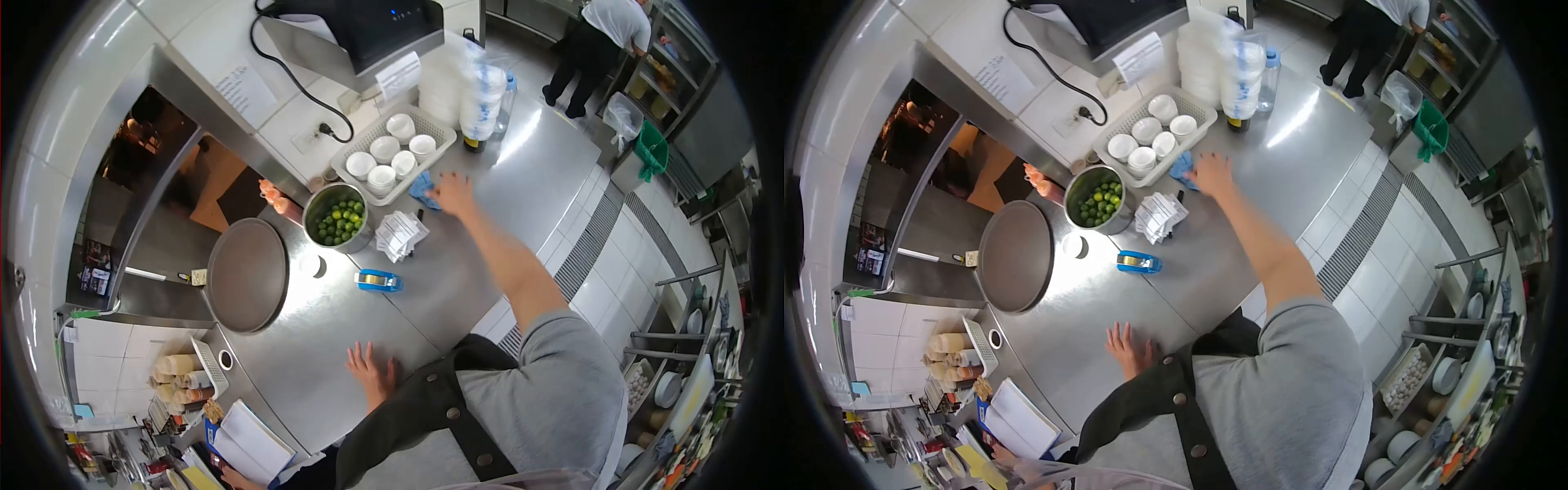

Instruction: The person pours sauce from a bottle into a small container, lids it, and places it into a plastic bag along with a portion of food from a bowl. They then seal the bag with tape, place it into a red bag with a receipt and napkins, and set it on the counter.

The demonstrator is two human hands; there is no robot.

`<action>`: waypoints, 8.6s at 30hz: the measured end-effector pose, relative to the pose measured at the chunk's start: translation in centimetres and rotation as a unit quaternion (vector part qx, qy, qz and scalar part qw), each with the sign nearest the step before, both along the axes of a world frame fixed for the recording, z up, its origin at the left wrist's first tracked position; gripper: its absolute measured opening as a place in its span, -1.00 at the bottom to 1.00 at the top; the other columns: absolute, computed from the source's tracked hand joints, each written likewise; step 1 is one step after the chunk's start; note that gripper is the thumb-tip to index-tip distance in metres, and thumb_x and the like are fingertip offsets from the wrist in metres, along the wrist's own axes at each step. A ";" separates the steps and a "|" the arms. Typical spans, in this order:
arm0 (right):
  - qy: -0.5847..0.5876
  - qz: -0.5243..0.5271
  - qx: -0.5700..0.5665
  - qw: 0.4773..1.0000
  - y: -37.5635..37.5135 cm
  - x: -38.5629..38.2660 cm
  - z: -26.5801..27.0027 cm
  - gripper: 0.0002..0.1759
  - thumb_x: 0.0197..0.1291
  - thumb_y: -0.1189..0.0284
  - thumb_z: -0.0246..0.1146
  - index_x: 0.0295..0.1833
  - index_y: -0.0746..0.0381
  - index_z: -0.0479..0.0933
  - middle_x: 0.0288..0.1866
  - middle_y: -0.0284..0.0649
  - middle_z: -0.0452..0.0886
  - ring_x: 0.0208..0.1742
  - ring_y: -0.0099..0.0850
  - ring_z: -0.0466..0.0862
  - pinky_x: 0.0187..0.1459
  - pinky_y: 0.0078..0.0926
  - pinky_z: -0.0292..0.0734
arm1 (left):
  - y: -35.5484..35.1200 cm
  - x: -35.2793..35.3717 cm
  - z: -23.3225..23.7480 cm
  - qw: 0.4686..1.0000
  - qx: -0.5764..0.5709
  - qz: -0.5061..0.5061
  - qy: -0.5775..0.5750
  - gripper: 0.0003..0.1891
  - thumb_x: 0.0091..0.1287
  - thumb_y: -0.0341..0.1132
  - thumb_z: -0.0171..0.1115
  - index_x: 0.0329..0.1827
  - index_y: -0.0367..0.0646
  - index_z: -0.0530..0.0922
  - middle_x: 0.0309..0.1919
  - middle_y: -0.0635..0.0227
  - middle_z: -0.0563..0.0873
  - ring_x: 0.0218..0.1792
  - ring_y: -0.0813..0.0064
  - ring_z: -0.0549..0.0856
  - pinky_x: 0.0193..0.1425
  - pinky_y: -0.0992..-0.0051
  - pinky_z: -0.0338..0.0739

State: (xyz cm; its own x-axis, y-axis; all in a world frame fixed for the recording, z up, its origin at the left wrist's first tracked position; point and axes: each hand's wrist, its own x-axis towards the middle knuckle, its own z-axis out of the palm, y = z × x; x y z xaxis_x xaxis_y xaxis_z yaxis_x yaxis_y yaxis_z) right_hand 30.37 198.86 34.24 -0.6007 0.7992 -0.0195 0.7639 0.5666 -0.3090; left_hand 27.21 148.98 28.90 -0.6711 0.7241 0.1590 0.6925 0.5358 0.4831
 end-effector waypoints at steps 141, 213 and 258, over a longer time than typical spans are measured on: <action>-0.258 0.749 -0.484 0.371 -104.1 20.3 0.9 -0.63 0.08 0.52 0.46 -0.53 0.18 0.35 -0.57 -0.48 0.37 -0.45 -0.68 0.35 -0.43 -0.57 0.21 | -61.0 43.0 12.1 0.328 0.689 0.634 -0.129 -0.72 0.40 -0.56 0.26 0.15 -0.25 0.60 -0.29 0.32 0.76 -0.32 0.55 0.75 -0.23 0.55 0.66; -0.033 0.446 0.085 0.890 -170.2 -94.6 5.8 -0.33 0.03 -0.05 0.53 0.20 0.10 0.65 0.22 -0.18 0.69 0.38 -0.11 0.53 0.29 0.23 0.39 | -156.6 -32.3 1.5 0.705 0.233 0.581 -0.332 -0.62 0.29 -0.27 0.47 0.12 -0.22 0.65 0.04 0.29 0.75 0.10 0.41 0.67 0.02 0.39 0.51; 0.479 0.433 -0.201 0.736 -183.9 -59.9 16.7 -0.45 -0.06 0.62 0.43 0.13 0.18 0.53 0.17 -0.20 0.64 0.28 -0.11 0.54 0.33 -0.14 0.40 | -150.8 -63.5 20.1 0.869 0.391 0.054 -0.300 -0.38 0.12 -0.51 0.59 0.26 -0.33 0.51 -0.01 0.23 0.71 -0.10 0.59 0.72 -0.29 0.69 0.57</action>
State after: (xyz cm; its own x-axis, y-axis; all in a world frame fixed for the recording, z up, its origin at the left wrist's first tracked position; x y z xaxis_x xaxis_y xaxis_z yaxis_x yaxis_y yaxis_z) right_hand -29.53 15.00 50.91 -0.7734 0.1530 0.6152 -0.5092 0.4281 -0.7466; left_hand -36.30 -1.80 49.01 -0.8606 0.4797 0.1711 0.1562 -0.0711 0.9852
